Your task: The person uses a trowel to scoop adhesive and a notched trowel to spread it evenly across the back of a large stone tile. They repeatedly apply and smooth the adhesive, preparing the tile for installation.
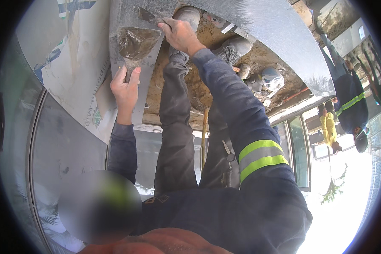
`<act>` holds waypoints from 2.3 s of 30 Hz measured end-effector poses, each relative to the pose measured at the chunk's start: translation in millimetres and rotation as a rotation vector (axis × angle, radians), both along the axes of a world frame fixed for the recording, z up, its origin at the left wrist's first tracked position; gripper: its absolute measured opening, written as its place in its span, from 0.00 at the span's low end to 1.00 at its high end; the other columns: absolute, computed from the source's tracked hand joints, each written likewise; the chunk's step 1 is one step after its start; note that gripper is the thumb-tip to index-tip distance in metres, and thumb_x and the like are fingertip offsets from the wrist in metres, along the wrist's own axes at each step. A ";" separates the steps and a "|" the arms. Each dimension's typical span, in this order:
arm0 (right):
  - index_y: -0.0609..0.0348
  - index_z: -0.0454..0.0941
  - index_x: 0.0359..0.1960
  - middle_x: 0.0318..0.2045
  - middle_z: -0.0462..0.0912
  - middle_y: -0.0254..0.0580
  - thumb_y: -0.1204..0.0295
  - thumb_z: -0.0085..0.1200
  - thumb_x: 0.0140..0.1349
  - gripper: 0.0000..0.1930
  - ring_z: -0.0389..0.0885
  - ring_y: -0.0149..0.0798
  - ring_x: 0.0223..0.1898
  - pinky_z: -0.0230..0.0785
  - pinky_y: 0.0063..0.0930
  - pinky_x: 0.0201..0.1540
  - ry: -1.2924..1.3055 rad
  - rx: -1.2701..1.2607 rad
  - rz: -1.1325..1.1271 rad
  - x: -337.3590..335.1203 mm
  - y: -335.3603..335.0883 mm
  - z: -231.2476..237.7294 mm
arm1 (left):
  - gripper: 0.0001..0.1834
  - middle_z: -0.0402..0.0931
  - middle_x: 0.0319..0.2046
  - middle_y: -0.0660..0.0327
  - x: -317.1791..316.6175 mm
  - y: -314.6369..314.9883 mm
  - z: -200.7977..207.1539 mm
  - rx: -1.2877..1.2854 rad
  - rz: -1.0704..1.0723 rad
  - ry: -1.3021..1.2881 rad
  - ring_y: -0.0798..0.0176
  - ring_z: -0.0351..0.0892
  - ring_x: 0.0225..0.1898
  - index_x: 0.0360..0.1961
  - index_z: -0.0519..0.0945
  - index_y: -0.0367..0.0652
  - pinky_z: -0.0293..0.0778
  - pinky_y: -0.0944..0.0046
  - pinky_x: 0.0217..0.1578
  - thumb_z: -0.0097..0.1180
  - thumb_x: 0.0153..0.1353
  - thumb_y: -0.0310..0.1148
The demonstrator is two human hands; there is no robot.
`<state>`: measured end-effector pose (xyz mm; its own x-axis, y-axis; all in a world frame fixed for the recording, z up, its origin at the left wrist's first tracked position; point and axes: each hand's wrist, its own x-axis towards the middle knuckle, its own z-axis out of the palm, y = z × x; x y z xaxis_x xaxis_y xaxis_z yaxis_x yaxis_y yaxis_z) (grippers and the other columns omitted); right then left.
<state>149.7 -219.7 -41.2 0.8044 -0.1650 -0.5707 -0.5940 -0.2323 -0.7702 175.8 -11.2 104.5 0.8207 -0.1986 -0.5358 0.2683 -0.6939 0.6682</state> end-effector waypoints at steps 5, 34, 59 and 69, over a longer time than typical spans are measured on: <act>0.68 0.79 0.59 0.39 0.88 0.55 0.57 0.53 0.76 0.24 0.87 0.40 0.41 0.77 0.33 0.46 0.059 0.063 -0.171 -49.8 -26.8 21.1 | 0.11 0.75 0.26 0.57 8.4 -14.5 11.6 -0.026 0.069 0.036 0.65 0.68 0.27 0.33 0.78 0.31 0.70 0.64 0.32 0.69 0.61 0.26; 0.63 0.69 0.71 0.38 0.81 0.35 0.63 0.47 0.79 0.24 0.75 0.26 0.32 0.70 0.21 0.34 -0.066 0.533 -0.854 -53.3 -110.0 249.1 | 0.16 0.73 0.23 0.68 43.8 -111.2 112.8 -0.493 -0.107 0.570 0.76 0.70 0.22 0.37 0.81 0.35 0.66 0.71 0.23 0.64 0.70 0.40; 0.63 0.75 0.67 0.39 0.78 0.41 0.70 0.49 0.76 0.21 0.75 0.35 0.35 0.68 0.25 0.40 -0.261 -0.217 -0.450 -232.6 -237.1 377.6 | 0.22 0.75 0.24 0.60 32.0 -221.4 198.1 -0.619 -0.695 0.330 0.69 0.74 0.24 0.35 0.80 0.28 0.70 0.68 0.27 0.69 0.65 0.42; 0.65 0.77 0.44 0.20 0.77 0.38 0.46 0.48 0.76 0.28 0.67 0.25 0.13 0.57 0.20 0.14 -0.453 1.119 -1.053 -233.1 -146.1 383.6 | 0.35 0.77 0.26 0.62 -73.7 -251.0 241.9 -0.782 -0.575 0.963 0.72 0.74 0.21 0.48 0.80 0.30 0.68 0.71 0.21 0.54 0.71 0.60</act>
